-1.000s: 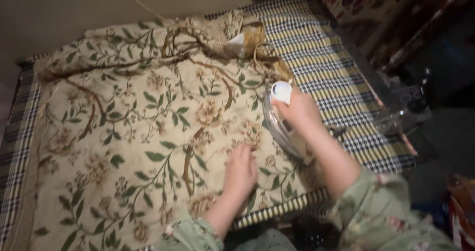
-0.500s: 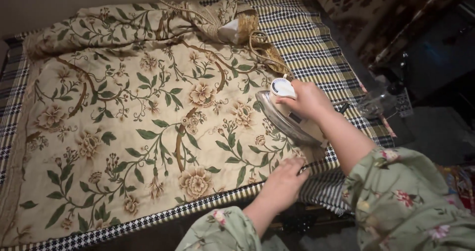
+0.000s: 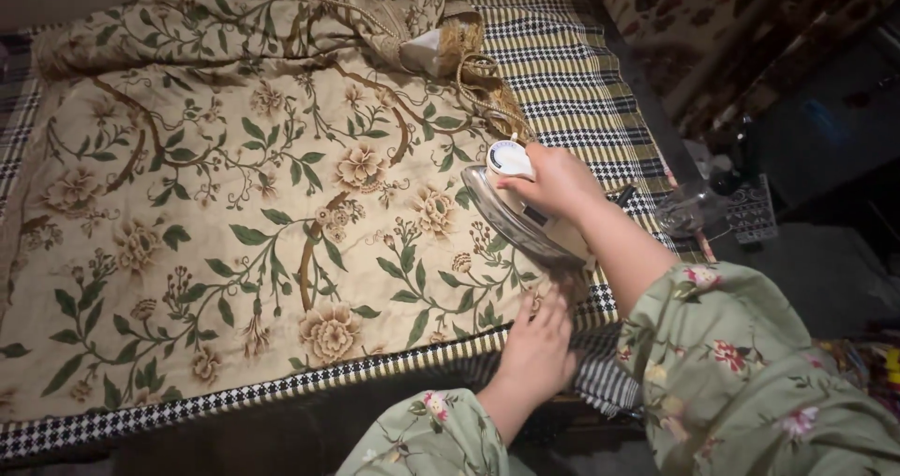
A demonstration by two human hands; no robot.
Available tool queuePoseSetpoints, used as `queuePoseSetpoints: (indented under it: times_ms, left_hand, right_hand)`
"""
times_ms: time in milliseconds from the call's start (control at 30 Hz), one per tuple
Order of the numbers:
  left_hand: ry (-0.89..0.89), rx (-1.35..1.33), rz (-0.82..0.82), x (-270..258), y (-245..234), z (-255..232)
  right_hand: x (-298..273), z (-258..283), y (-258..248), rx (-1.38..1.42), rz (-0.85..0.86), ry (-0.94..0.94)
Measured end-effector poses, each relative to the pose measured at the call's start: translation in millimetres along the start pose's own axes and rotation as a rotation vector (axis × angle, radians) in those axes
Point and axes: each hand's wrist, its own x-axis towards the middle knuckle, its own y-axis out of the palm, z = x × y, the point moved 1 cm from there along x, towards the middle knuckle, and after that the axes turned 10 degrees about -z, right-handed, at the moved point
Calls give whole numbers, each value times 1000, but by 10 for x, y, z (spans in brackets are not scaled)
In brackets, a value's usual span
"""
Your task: Ironing a floral patterned cloth using a steam iron and a water spray bottle.
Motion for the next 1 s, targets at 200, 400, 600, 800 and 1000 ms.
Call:
queuePoseSetpoints:
  times_ms: [200, 400, 600, 800, 1000]
  left_hand:
    - [32, -64, -38, -39, 176, -41]
    - [-67, -38, -33, 5, 165, -156]
    - [-188, -12, -269, 6, 409, -310]
    - [-12, -501, -176, -188, -432, -116]
    - [-449, -177, -443, -892, -975, 1142]
  right_hand:
    - [41, -59, 24, 21, 3, -27]
    - [136, -71, -2, 2, 58, -12]
    - [423, 65, 205, -95, 174, 138]
    - [366, 32, 245, -12, 180, 108]
    - [-244, 278, -48, 95, 424, 83]
